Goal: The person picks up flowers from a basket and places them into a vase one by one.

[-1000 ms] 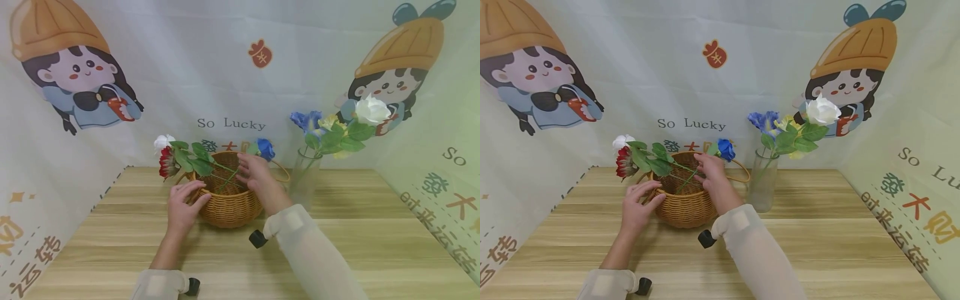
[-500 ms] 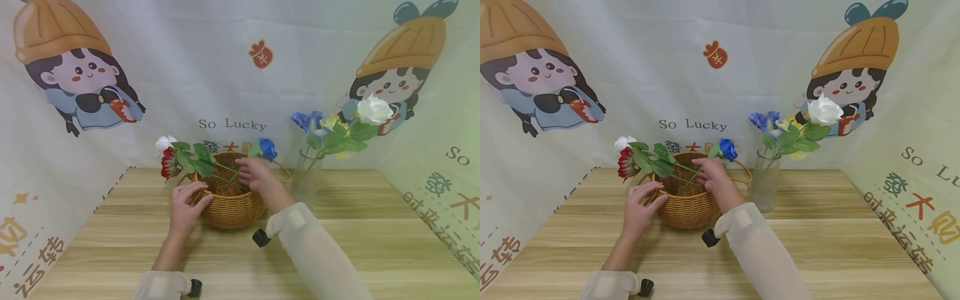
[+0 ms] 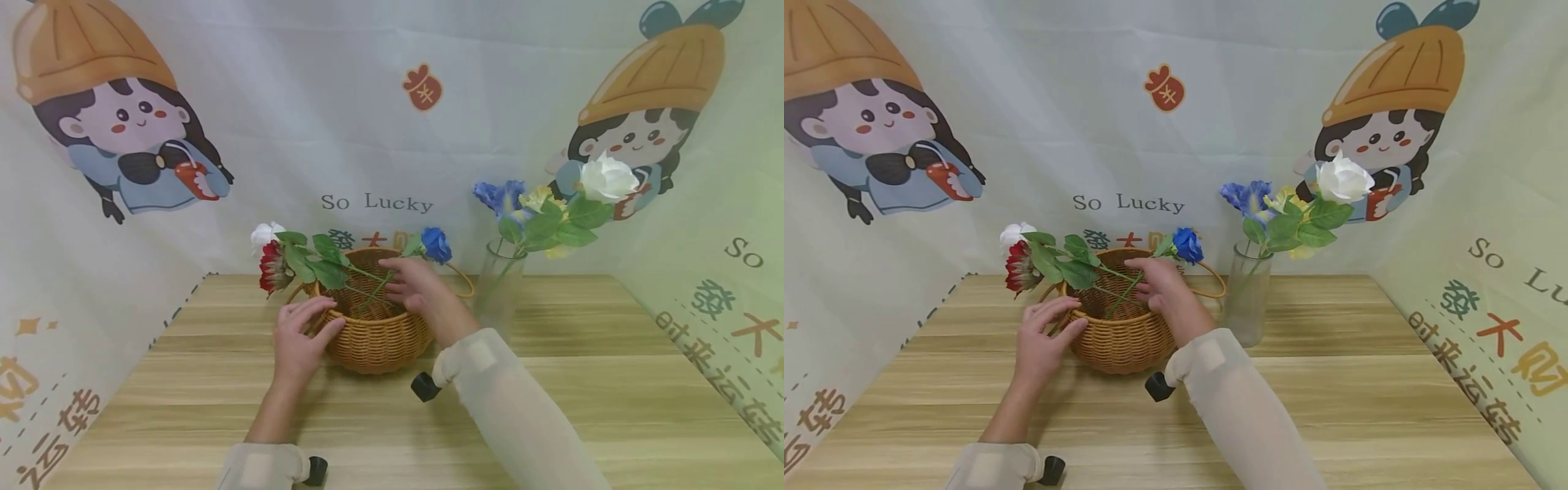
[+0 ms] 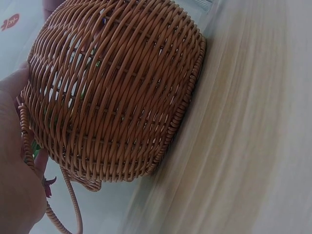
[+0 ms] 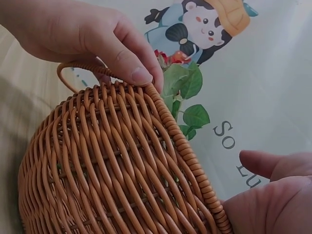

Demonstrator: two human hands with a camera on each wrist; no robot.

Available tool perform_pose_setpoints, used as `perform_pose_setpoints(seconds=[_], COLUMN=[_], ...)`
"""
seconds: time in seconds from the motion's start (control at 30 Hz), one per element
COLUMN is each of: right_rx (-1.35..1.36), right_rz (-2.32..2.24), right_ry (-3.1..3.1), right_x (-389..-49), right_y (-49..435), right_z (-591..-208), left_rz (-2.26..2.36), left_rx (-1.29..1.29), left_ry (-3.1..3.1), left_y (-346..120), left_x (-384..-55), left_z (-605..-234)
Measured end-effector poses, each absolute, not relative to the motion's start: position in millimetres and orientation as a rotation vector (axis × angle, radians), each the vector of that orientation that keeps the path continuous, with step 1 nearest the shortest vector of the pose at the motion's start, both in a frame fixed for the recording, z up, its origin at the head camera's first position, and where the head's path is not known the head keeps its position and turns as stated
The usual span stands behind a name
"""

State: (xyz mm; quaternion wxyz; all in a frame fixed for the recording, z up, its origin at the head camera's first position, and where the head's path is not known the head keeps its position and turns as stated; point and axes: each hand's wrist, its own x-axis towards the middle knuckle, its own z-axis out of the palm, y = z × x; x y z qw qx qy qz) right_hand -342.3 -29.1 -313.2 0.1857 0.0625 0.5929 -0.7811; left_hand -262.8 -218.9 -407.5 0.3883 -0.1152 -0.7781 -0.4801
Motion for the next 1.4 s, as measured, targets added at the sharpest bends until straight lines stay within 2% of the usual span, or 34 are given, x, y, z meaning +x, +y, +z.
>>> perform_pose_setpoints(seconds=[0.67,1.4], right_rx=[0.038,-0.085], right_rz=[-2.192,-2.454], right_ry=[1.557,1.685], right_x=[-347.3,-339.0], right_y=[-25.9,-31.2], right_z=[-318.0,-323.4], left_rz=[-1.239,-1.244], left_rx=[-0.281,-0.273], left_ry=[-1.994,-1.985], left_y=[-218.8,-220.5], left_x=[-262.5,-265.4], left_z=[-407.1,-410.2])
